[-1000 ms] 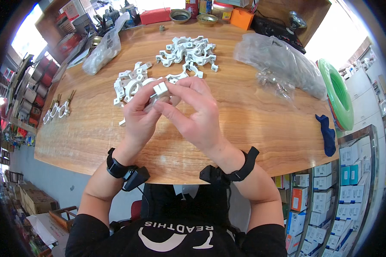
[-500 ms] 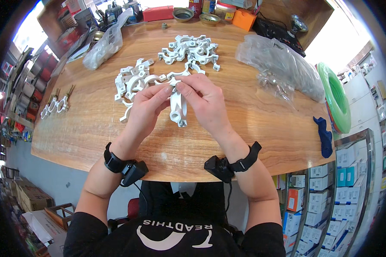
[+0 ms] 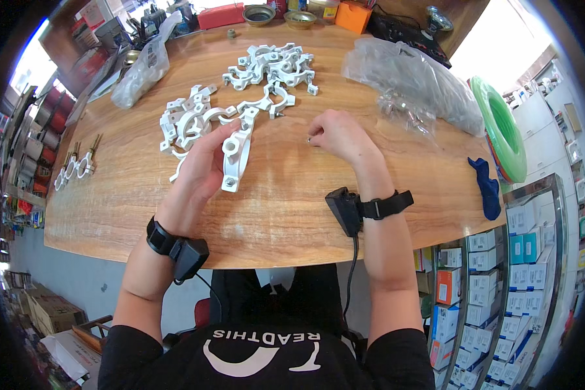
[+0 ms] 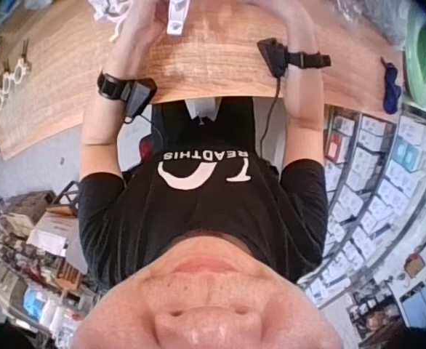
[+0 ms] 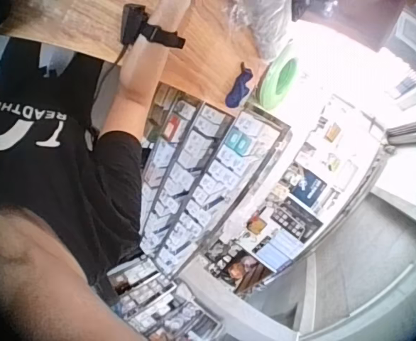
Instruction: Assembling white plastic pipe clamps by inserting bolts and nuts by hand.
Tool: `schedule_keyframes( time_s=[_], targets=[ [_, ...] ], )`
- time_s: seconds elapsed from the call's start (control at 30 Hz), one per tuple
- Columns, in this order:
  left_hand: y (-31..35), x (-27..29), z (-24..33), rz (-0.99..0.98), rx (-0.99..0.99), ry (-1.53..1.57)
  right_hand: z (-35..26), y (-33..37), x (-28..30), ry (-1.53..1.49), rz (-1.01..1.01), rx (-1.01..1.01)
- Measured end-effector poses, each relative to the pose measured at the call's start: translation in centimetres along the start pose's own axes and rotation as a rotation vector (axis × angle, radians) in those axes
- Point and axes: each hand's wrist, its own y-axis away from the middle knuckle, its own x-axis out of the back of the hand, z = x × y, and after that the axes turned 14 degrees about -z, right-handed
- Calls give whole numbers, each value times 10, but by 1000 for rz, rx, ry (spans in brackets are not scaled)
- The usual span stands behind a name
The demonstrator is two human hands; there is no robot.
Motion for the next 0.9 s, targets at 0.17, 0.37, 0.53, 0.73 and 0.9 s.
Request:
schedule_keyframes(
  time_s=[0.17, 0.37, 0.53, 0.73, 0.9],
  targets=[
    [-1, 1, -1, -19, 37, -2, 2, 0, -3, 6, 12, 27],
    [-1, 3, -3, -49, 32, -32, -6, 1, -3, 103, 58, 49],
    [0, 5, -6, -34, 24, -95, -44, 13, 0, -367, 266, 259],
    [-2, 0, -2, -11, -5, -69, -20, 10, 0, 11, 300, 244],
    [-3, 5, -5, -38, -3, -101, -6, -2, -7, 78, 16, 34]
  ],
)
